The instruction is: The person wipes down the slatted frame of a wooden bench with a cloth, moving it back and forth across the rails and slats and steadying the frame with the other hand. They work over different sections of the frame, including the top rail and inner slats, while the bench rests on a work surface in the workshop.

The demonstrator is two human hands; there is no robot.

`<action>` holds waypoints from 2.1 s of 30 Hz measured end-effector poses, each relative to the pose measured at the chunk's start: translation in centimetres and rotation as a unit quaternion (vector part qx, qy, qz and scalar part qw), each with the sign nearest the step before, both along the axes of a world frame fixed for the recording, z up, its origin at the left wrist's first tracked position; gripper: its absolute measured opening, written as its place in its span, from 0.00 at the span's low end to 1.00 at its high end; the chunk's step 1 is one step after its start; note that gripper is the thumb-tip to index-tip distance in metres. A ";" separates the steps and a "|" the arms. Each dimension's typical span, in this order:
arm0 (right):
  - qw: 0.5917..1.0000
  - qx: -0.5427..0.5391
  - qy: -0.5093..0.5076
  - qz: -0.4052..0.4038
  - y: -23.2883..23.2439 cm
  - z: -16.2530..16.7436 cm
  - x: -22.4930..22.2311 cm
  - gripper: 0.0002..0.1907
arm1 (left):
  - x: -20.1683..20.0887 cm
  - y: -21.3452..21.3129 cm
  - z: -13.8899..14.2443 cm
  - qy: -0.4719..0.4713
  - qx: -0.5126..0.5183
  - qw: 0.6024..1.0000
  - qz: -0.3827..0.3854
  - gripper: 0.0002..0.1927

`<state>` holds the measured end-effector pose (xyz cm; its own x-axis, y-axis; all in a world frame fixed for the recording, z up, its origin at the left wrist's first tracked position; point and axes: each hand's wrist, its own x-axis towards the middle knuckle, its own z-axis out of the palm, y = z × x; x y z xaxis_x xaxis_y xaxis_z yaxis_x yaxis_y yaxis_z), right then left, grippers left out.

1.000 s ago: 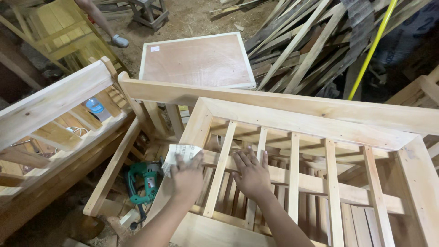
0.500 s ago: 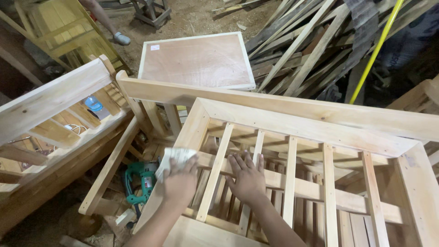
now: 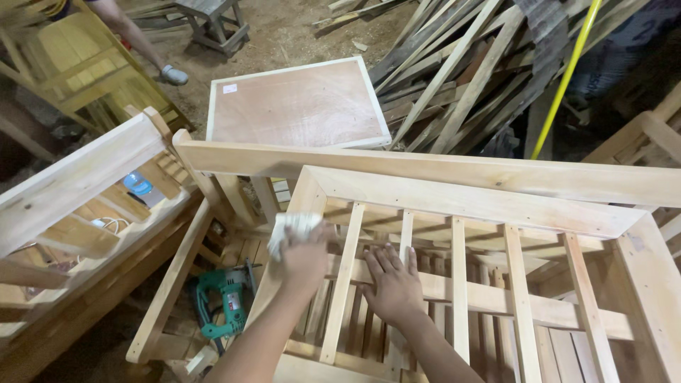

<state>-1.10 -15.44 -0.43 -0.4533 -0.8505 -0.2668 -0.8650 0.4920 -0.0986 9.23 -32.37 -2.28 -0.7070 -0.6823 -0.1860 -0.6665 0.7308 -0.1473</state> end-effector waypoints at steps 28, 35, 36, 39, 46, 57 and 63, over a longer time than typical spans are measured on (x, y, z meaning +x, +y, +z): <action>0.999 0.038 0.012 -0.015 0.4 0.6 -0.4 0.39 | 0.0 -1.6 -3.9 0.085 0.030 0.996 -0.022 0.27; 0.999 0.042 0.018 -0.023 0.4 0.1 -0.8 0.39 | -3.0 -2.2 -3.4 0.122 0.003 0.992 0.016 0.28; 0.998 0.050 0.020 -0.020 0.5 0.0 -0.8 0.40 | -3.5 -2.3 -3.3 0.112 0.032 0.992 0.041 0.27; 0.999 0.044 0.022 -0.020 0.5 0.0 -0.7 0.39 | -3.6 -2.0 -2.8 0.094 0.031 0.994 0.036 0.27; 0.998 0.051 0.015 -0.024 0.5 0.5 -0.7 0.38 | 0.1 -0.5 -2.6 0.097 0.032 0.995 -0.014 0.25; 0.998 0.063 0.023 -0.018 0.4 0.3 -0.9 0.39 | -0.7 -2.3 -4.5 0.230 -0.015 0.961 -0.151 0.23; 0.999 0.040 0.029 -0.016 0.7 -0.2 -1.1 0.39 | -2.5 -2.9 -3.1 0.227 -0.012 0.968 -0.110 0.24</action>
<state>-2.19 -14.77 -0.60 -0.4967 -0.8124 -0.3054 -0.8520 0.5236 -0.0072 6.68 -35.28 -5.34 -0.8402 -0.5070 0.1923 -0.4958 0.8619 0.1061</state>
